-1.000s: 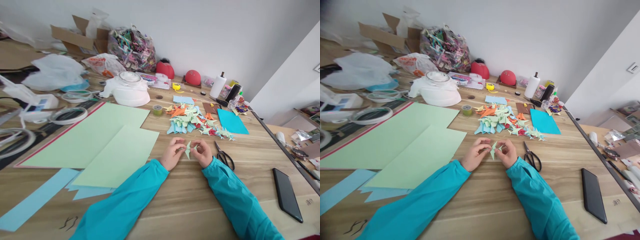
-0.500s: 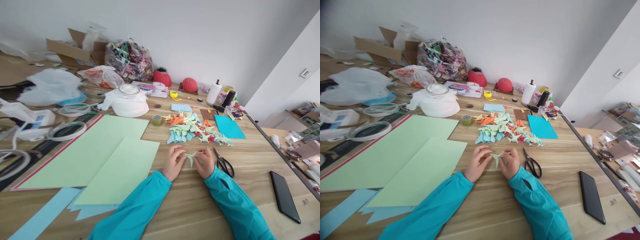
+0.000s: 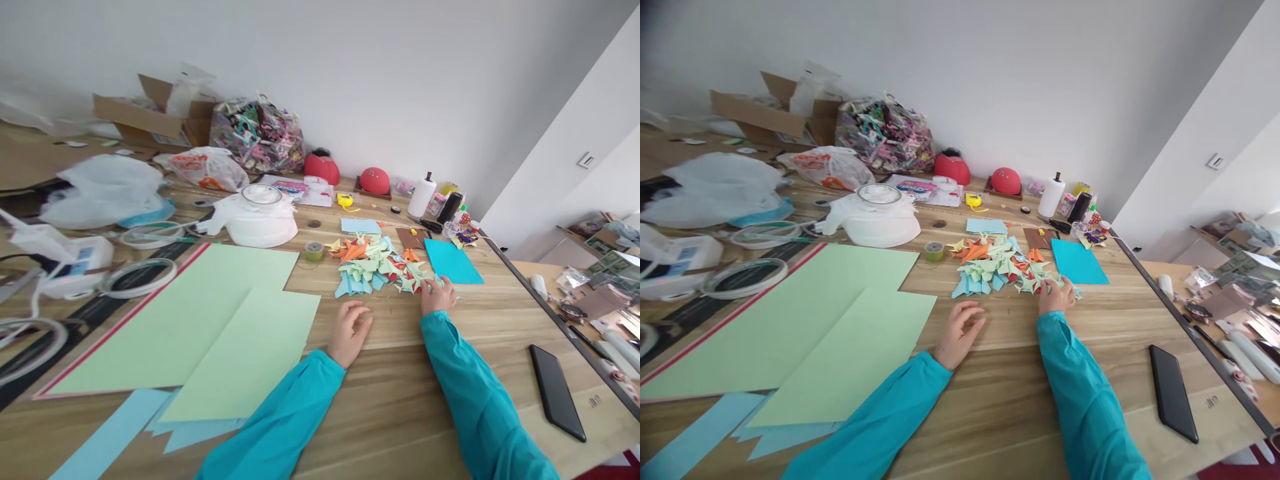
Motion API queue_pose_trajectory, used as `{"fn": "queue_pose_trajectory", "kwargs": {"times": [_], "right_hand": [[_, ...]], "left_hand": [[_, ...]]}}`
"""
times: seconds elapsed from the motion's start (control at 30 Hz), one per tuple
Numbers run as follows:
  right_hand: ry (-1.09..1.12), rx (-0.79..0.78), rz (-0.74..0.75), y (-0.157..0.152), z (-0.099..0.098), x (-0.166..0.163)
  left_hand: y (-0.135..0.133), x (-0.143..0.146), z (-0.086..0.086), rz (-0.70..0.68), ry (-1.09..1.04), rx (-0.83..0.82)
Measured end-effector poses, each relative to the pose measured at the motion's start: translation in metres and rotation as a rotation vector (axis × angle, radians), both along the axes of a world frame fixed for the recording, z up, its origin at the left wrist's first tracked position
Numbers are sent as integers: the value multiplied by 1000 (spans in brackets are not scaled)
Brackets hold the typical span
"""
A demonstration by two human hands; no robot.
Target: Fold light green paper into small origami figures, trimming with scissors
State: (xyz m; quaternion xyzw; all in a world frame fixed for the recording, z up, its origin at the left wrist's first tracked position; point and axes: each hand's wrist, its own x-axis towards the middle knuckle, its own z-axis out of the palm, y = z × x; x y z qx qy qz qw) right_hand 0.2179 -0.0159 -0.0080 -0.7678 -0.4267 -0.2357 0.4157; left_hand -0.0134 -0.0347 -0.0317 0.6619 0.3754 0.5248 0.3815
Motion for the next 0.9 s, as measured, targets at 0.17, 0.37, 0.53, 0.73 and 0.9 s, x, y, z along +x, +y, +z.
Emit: {"fn": "queue_pose_trajectory", "kwargs": {"times": [0.17, 0.37, 0.53, 0.73, 0.9], "right_hand": [[-102, 41, 30, -26, -2, -13], [-115, 31, 398, -83, -6, -53], [16, -129, 751, -93, -9, -74], [104, -273, 827, -77, -15, -67], [179, -280, 820, -74, -19, -63]], "left_hand": [[0, 0, -2, -12, 9, -1], [0, 0, -3, -7, 10, -34], [-1, -1, 1, -18, 56, -28], [-2, -1, 2, -9, 114, 57], [-8, 3, 1, 108, 239, 170]]}}
